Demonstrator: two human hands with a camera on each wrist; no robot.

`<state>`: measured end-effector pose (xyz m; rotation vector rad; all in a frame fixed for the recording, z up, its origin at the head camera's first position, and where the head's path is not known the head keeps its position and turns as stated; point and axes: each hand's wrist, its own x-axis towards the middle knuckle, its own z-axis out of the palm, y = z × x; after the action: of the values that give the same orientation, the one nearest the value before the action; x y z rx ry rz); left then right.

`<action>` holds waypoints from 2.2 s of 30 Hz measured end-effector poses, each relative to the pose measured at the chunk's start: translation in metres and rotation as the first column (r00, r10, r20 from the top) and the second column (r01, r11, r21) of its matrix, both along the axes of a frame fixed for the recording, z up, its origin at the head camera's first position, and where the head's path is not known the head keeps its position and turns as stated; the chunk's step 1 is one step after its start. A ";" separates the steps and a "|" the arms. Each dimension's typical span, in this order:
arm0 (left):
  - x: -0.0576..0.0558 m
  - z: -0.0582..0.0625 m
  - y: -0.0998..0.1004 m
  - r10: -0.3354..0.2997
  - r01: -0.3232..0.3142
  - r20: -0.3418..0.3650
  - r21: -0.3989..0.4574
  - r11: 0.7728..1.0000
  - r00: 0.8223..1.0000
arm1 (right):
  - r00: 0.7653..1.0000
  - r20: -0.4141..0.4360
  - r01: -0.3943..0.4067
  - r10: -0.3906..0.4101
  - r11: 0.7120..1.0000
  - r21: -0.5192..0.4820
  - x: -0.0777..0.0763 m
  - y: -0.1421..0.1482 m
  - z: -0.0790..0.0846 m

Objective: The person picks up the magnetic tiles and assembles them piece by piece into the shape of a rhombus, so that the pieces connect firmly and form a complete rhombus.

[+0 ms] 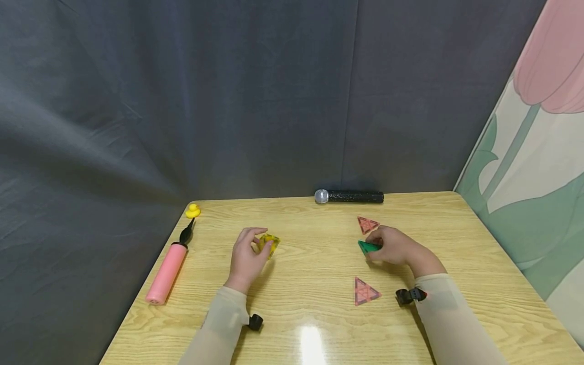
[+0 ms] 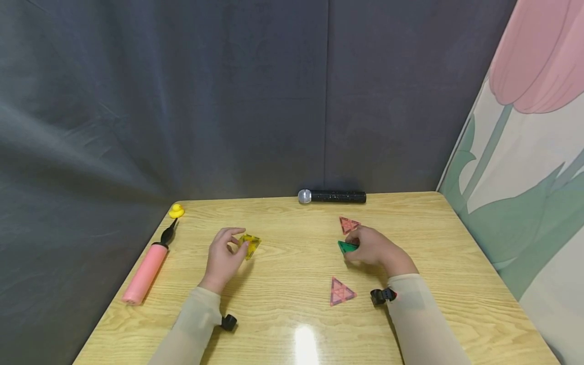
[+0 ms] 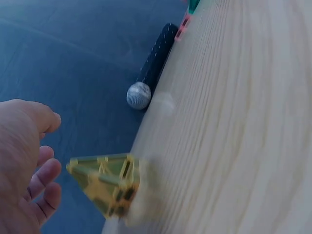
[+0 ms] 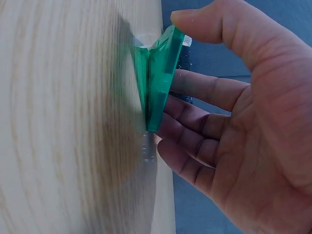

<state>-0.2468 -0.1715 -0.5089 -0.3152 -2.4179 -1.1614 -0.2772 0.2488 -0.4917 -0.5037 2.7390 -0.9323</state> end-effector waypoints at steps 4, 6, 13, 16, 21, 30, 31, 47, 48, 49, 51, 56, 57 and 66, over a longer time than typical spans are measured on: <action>0.005 0.003 0.013 -0.050 0.050 -0.041 -0.008 0.999 0.998 | 1.000 0.000 0.007 -0.007 1.000 -0.007 0.000 0.000 0.000; 0.008 0.004 0.022 -0.085 0.084 -0.045 -0.005 0.996 0.995 | 1.000 0.002 0.011 -0.011 1.000 -0.007 -0.001 0.001 0.000; 0.021 0.006 0.051 -0.216 0.216 0.048 0.001 0.976 0.975 | 1.000 0.005 0.030 -0.030 0.999 -0.013 -0.002 0.002 -0.001; 0.025 0.006 0.061 -0.247 0.248 0.076 -0.005 0.969 0.966 | 0.999 0.004 0.033 -0.033 0.999 -0.010 -0.003 0.002 -0.002; 0.031 0.003 0.076 -0.292 0.296 0.105 -0.022 0.955 0.950 | 0.999 0.016 0.040 -0.039 0.999 -0.022 -0.003 0.003 -0.003; 0.044 0.001 0.107 -0.387 0.419 0.228 -0.114 0.901 0.893 | 0.998 0.035 0.050 -0.048 0.997 -0.054 -0.004 0.006 -0.004; 0.045 0.001 0.110 -0.396 0.433 0.240 -0.130 0.892 0.887 | 0.998 0.029 0.049 -0.048 0.997 -0.057 -0.004 0.007 -0.004; 0.063 0.000 0.149 -0.521 0.588 0.273 -0.372 0.719 0.809 | 0.992 -0.105 0.060 -0.066 0.997 -0.057 -0.006 0.010 -0.001; 0.064 0.000 0.151 -0.528 0.594 0.272 -0.382 0.708 0.804 | 0.992 -0.110 0.061 -0.068 0.996 -0.059 -0.006 0.010 0.000; 0.066 -0.001 0.152 -0.533 0.597 0.270 -0.394 0.699 0.802 | 0.991 -0.116 0.064 -0.071 0.996 -0.062 -0.006 0.011 0.000; 0.068 -0.001 0.155 -0.539 0.600 0.267 -0.413 0.685 0.799 | 0.989 -0.126 0.074 -0.082 0.995 -0.069 -0.006 0.011 0.001; 0.071 -0.003 0.158 -0.550 0.605 0.261 -0.438 0.665 0.793 | 0.986 -0.127 0.099 -0.107 0.992 -0.072 -0.005 0.011 0.003; 0.071 -0.004 0.158 -0.553 0.607 0.261 -0.445 0.659 0.791 | 0.986 -0.125 0.105 -0.113 0.992 -0.070 -0.005 0.011 0.003; 0.075 -0.009 0.157 -0.610 0.636 0.252 -0.523 0.568 0.751 | 0.976 -0.166 0.131 -0.139 0.990 -0.053 -0.008 0.011 0.003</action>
<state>-0.1721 -0.0143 -0.5182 -1.4703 -2.7311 -0.5853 -0.2848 0.2596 -0.4886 -0.4263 2.9438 -1.0252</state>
